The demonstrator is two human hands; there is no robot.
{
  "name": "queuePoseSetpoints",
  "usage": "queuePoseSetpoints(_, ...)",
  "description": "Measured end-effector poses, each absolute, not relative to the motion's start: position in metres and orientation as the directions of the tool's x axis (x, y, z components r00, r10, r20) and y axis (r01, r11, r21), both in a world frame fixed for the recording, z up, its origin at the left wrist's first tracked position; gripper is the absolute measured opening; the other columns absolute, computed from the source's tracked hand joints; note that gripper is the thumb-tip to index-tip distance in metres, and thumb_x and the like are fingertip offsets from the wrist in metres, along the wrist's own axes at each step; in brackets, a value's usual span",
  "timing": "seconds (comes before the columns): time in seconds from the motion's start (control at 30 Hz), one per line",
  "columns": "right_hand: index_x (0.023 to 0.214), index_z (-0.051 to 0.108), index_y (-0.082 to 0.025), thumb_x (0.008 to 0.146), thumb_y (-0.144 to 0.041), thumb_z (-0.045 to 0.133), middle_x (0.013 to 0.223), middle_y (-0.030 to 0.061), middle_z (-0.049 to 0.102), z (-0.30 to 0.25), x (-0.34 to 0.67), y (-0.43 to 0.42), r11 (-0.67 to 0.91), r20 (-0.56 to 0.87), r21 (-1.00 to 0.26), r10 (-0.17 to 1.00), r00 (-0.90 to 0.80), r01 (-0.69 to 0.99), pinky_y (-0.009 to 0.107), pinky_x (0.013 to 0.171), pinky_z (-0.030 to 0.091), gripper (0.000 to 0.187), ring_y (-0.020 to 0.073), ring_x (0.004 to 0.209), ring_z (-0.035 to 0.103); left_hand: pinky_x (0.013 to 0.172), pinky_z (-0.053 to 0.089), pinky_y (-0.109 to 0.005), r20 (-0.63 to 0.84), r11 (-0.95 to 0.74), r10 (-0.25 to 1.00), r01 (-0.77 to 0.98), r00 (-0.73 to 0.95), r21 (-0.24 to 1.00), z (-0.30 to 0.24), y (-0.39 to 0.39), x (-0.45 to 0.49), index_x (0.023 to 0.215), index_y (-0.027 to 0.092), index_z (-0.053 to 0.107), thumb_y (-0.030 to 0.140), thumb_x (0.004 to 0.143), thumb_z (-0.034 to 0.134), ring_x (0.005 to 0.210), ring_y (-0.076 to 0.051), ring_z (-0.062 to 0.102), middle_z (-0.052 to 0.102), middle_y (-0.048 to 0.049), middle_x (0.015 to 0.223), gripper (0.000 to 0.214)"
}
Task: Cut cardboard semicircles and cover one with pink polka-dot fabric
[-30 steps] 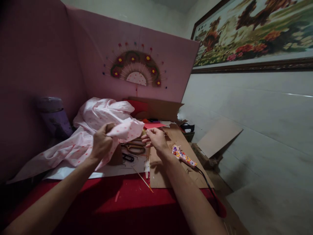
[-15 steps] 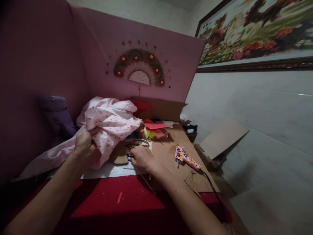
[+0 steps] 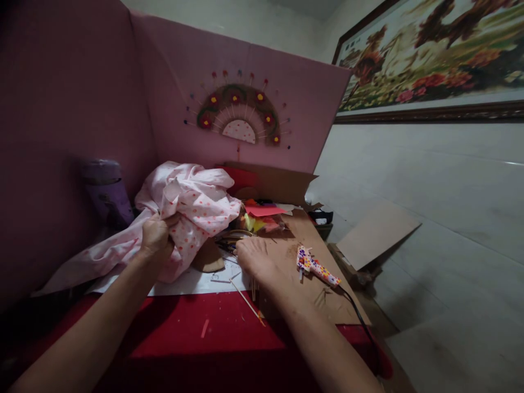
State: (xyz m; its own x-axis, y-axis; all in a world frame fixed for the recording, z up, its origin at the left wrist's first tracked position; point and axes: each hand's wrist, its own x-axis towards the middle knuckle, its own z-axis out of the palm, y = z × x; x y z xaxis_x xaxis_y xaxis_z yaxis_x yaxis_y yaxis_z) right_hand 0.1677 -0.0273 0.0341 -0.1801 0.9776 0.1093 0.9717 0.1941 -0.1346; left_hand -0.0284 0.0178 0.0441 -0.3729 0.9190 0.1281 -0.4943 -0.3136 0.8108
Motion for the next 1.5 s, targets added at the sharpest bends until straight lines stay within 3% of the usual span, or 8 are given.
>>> queuePoseSetpoints(0.23, 0.088, 0.069, -0.017, 0.085, -0.032, 0.049, 0.091, 0.0124, 0.069, 0.034, 0.193, -0.028, 0.114, 0.115, -0.028, 0.987, -0.110, 0.993, 0.026, 0.066, 0.038, 0.025, 0.0195, 0.082, 0.061, 0.052, 0.041, -0.021, 0.271, -0.350, 0.931, -0.391, -0.245, 0.851, 0.036, 0.005, -0.012, 0.070, 0.015, 0.055, 0.013, 0.051, 0.064, 0.052, -0.009, 0.050, 0.056, 0.0055, 0.060, 0.021)
queuePoseSetpoints(0.43, 0.093, 0.069, -0.014, 0.089, -0.036, 0.038, 0.092, 0.0189, 0.068, 0.036, 0.234, -0.048, -0.181, 0.191, 0.046, 0.967, 0.170, 0.982, 0.033, 0.063, 0.039, 0.038, 0.0282, 0.083, 0.063, 0.066, 0.047, -0.027, 0.501, -0.500, 0.865, 0.026, -0.015, 0.865, 0.023, -0.014, 0.020, 0.096, 0.016, 0.061, 0.010, 0.065, 0.048, 0.078, -0.017, 0.060, 0.067, -0.0033, 0.090, 0.035)
queuePoseSetpoints(0.57, 0.087, 0.070, -0.015, 0.084, -0.023, 0.046, 0.088, 0.0171, 0.070, 0.018, 0.244, -0.052, -0.219, 0.184, 0.072, 0.962, 0.203, 0.973, 0.032, 0.067, 0.039, 0.025, 0.0270, 0.085, 0.064, 0.089, 0.042, -0.039, 0.534, -0.752, 0.659, 0.431, 0.530, 0.499, 0.001, -0.035, 0.043, 0.108, 0.020, 0.059, 0.014, 0.074, 0.048, 0.105, -0.024, 0.055, 0.061, -0.0096, 0.115, 0.036)
queuePoseSetpoints(0.7, 0.086, 0.070, -0.017, 0.086, -0.027, 0.045, 0.090, 0.0145, 0.070, 0.009, 0.250, -0.054, -0.174, 0.191, 0.061, 0.969, 0.159, 0.983, 0.032, 0.068, 0.040, 0.027, 0.0258, 0.086, 0.064, 0.099, 0.028, -0.051, 0.343, -0.859, 0.511, 0.481, 0.788, 0.176, -0.010, -0.046, 0.048, 0.120, 0.022, 0.052, 0.038, 0.074, 0.059, 0.122, -0.032, 0.041, 0.051, -0.0126, 0.130, 0.049)
queuePoseSetpoints(0.93, 0.091, 0.066, -0.018, 0.091, -0.038, 0.035, 0.091, 0.0121, 0.069, 0.012, 0.241, -0.071, -0.114, 0.224, 0.036, 0.969, 0.103, 0.993, 0.031, 0.067, 0.038, 0.037, 0.0244, 0.086, 0.063, 0.079, 0.042, -0.034, 0.277, -0.668, 0.742, 0.634, 0.611, 0.390, 0.015, -0.022, 0.015, 0.100, 0.019, 0.064, 0.033, 0.071, 0.059, 0.092, -0.023, 0.057, 0.061, -0.0092, 0.104, 0.033)
queuePoseSetpoints(1.1, 0.097, 0.062, -0.018, 0.085, -0.029, 0.049, 0.096, 0.0093, 0.067, 0.002, 0.232, -0.075, -0.064, 0.200, 0.019, 0.978, 0.059, 0.998, 0.028, 0.065, 0.037, 0.021, 0.0224, 0.087, 0.062, 0.083, 0.039, -0.037, 0.191, -0.685, 0.725, 0.665, 0.661, 0.297, 0.014, -0.015, -0.001, 0.104, 0.022, 0.064, 0.034, 0.055, 0.071, 0.099, -0.028, 0.050, 0.061, -0.0078, 0.101, 0.051)
queuePoseSetpoints(1.33, 0.102, 0.060, -0.017, 0.087, -0.019, 0.043, 0.101, 0.0126, 0.060, 0.001, 0.222, -0.081, -0.111, 0.356, 0.006, 0.929, 0.101, 0.994, 0.030, 0.068, 0.037, 0.022, 0.0252, 0.092, 0.055, 0.075, 0.043, -0.031, 0.201, -0.572, 0.803, 0.630, 0.562, 0.525, 0.005, -0.007, -0.001, 0.115, 0.019, 0.058, 0.032, 0.050, 0.073, 0.090, -0.023, 0.055, 0.060, -0.0063, 0.102, 0.068)
queuePoseSetpoints(1.5, 0.084, 0.062, -0.019, 0.088, -0.024, 0.046, 0.090, 0.0064, 0.059, -0.002, 0.215, -0.100, 0.224, 0.467, -0.230, 0.879, -0.095, 0.947, 0.029, 0.078, 0.037, 0.017, 0.0201, 0.089, 0.053, 0.077, 0.043, -0.035, 0.169, -0.590, 0.800, 0.702, 0.576, 0.398, 0.013, -0.012, -0.004, 0.116, 0.016, 0.058, 0.036, 0.050, 0.073, 0.093, -0.027, 0.054, 0.060, -0.0105, 0.103, 0.070)
